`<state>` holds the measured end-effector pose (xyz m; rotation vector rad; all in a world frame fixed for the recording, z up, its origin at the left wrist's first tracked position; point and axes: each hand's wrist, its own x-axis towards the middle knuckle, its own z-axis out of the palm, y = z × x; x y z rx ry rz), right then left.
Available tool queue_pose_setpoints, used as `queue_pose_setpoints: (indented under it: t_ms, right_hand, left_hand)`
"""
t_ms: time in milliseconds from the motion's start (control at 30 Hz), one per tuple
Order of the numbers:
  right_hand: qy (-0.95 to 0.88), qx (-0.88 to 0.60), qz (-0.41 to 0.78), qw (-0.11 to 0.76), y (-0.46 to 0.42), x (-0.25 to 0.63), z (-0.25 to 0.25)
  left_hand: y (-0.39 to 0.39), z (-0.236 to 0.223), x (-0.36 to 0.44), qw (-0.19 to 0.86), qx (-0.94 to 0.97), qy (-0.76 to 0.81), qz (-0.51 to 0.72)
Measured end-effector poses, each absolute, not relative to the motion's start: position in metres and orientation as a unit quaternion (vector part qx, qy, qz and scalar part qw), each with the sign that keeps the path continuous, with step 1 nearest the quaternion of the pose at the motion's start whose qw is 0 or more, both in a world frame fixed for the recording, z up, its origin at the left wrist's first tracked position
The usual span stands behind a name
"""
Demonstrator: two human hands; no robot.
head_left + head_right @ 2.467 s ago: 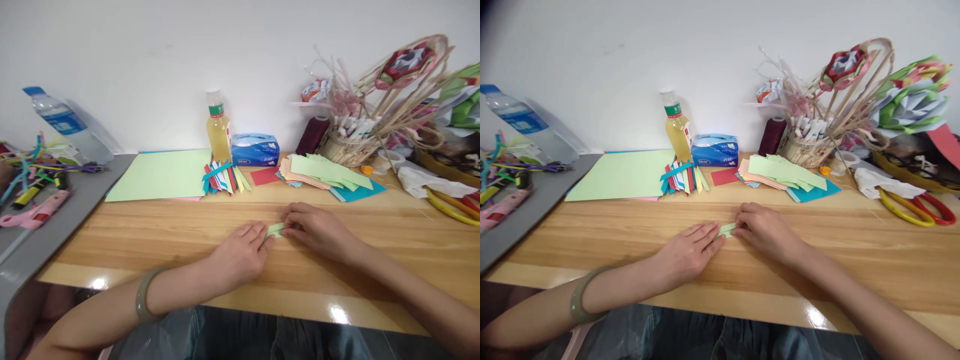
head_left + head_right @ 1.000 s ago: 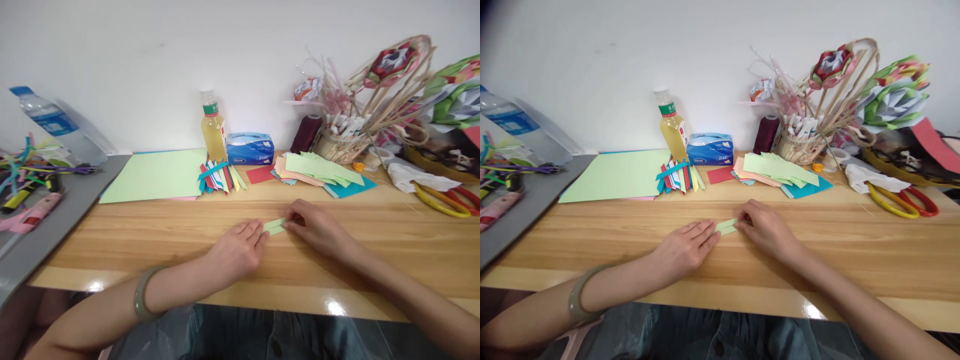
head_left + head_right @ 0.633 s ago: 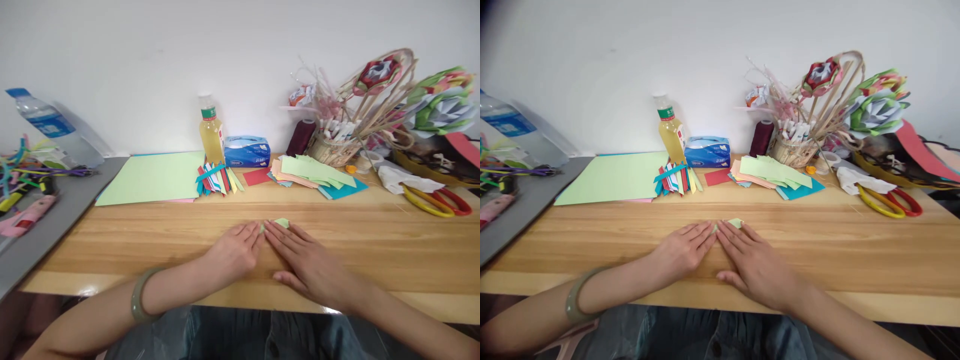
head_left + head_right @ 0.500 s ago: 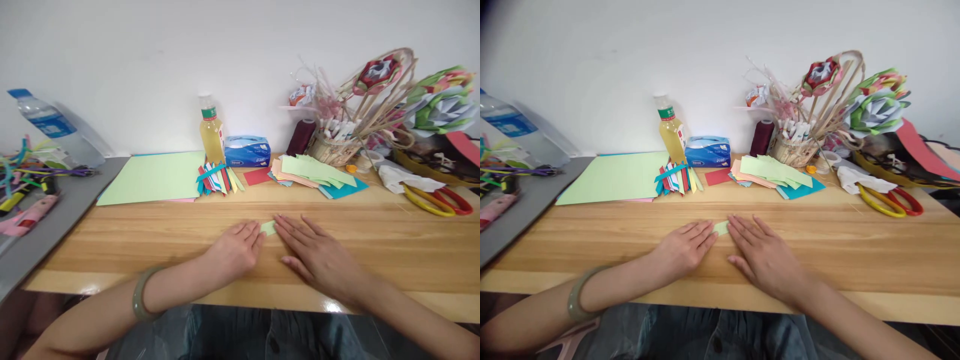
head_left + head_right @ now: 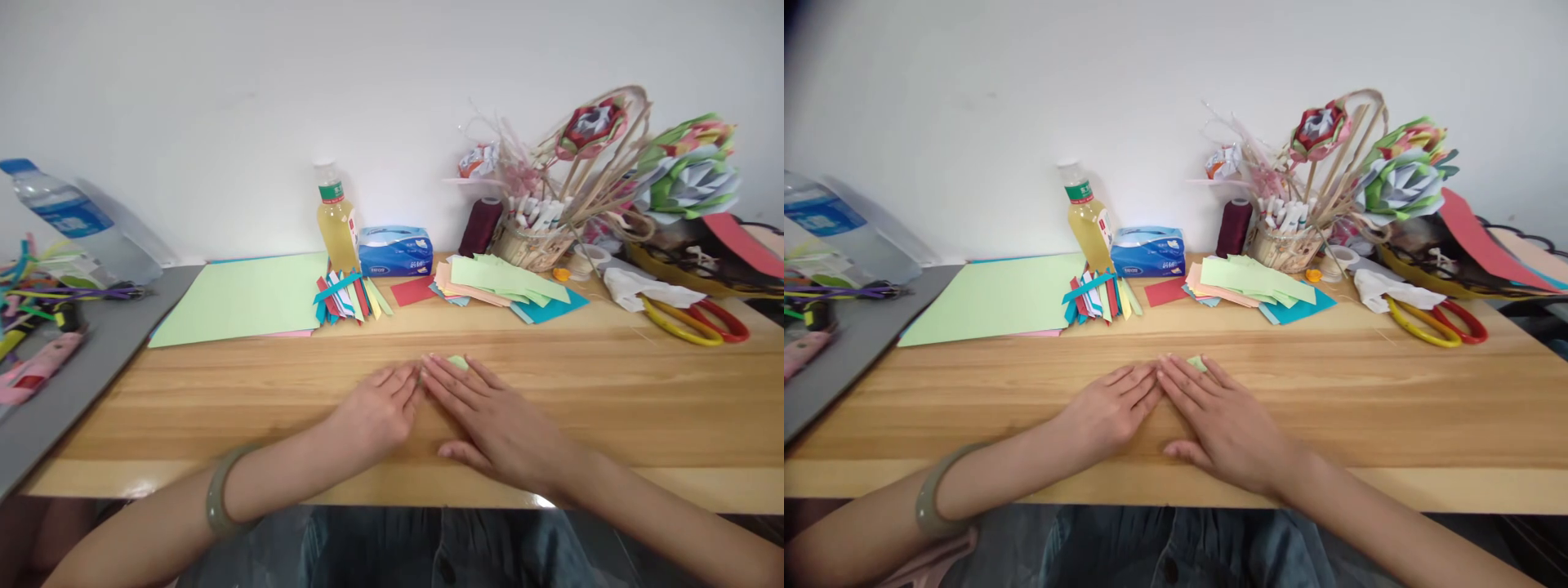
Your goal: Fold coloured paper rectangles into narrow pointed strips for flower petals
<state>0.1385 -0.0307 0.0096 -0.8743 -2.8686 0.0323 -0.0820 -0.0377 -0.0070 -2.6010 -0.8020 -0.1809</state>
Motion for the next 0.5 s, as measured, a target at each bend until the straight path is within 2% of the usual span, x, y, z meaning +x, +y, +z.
queue_pose_setpoints:
  t_ms: [133,500]
  right_hand:
    - [-0.948,-0.314,0.036,0.047,-0.026,0.14,0.008]
    - [-0.938,-0.338,0.026,0.076,-0.023,0.159,0.008]
  left_hand:
    - [-0.038,-0.004,-0.084,0.189,-0.934,-0.298,-0.054]
    - [-0.037,0.013,-0.103,0.138,-0.944,-0.297,-0.042]
